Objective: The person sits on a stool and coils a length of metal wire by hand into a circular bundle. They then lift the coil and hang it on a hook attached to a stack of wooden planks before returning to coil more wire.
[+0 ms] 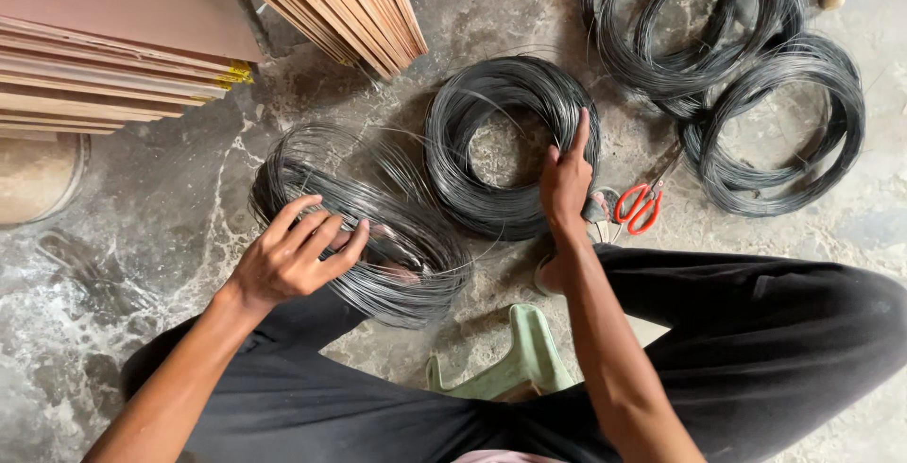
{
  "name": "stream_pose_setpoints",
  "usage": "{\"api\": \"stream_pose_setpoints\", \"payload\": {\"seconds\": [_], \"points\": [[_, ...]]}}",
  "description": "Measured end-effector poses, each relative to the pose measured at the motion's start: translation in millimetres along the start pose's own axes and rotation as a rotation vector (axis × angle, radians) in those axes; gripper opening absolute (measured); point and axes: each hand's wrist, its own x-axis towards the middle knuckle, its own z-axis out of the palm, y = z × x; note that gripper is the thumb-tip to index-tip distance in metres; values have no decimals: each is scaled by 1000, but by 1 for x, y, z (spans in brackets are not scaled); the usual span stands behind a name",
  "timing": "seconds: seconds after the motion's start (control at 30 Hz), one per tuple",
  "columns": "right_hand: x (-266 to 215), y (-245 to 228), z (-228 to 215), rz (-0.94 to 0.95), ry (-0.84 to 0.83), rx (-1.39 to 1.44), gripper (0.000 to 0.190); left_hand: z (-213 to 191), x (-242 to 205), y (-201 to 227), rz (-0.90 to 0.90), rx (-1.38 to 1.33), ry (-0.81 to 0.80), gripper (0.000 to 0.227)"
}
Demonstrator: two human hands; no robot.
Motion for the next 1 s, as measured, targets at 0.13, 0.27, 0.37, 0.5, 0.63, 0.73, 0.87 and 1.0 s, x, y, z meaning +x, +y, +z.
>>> {"api": "stream_pose_setpoints", "payload": {"seconds": [0.13,0.27,0.37,0.5,0.63,0.73,0.87,1.0], "points": [[23,72,21,26,-47,-341,31,0,1,3,-6,-15,-7,9],[21,79,0,-278,132,-493,9,1,6,7,-43,-60,17,10],[11,38,-15,-303,99,-250,8,6,4,12,-31,-72,25,10],[13,12,-18,-336,6,-46,13,12,1,19,0,-85,23,13],[16,-28,-32,-207,-146,202,17,16,2,22,8,-83,35,13],[24,-16,-25,23,-211,439,18,16,2,24,4,-71,24,12],[34,25,-5,353,-160,800,23,11,8,21,-25,-64,63,14],[27,36,-13,315,-87,722,53,4,7,19,-40,-61,76,13]]}}
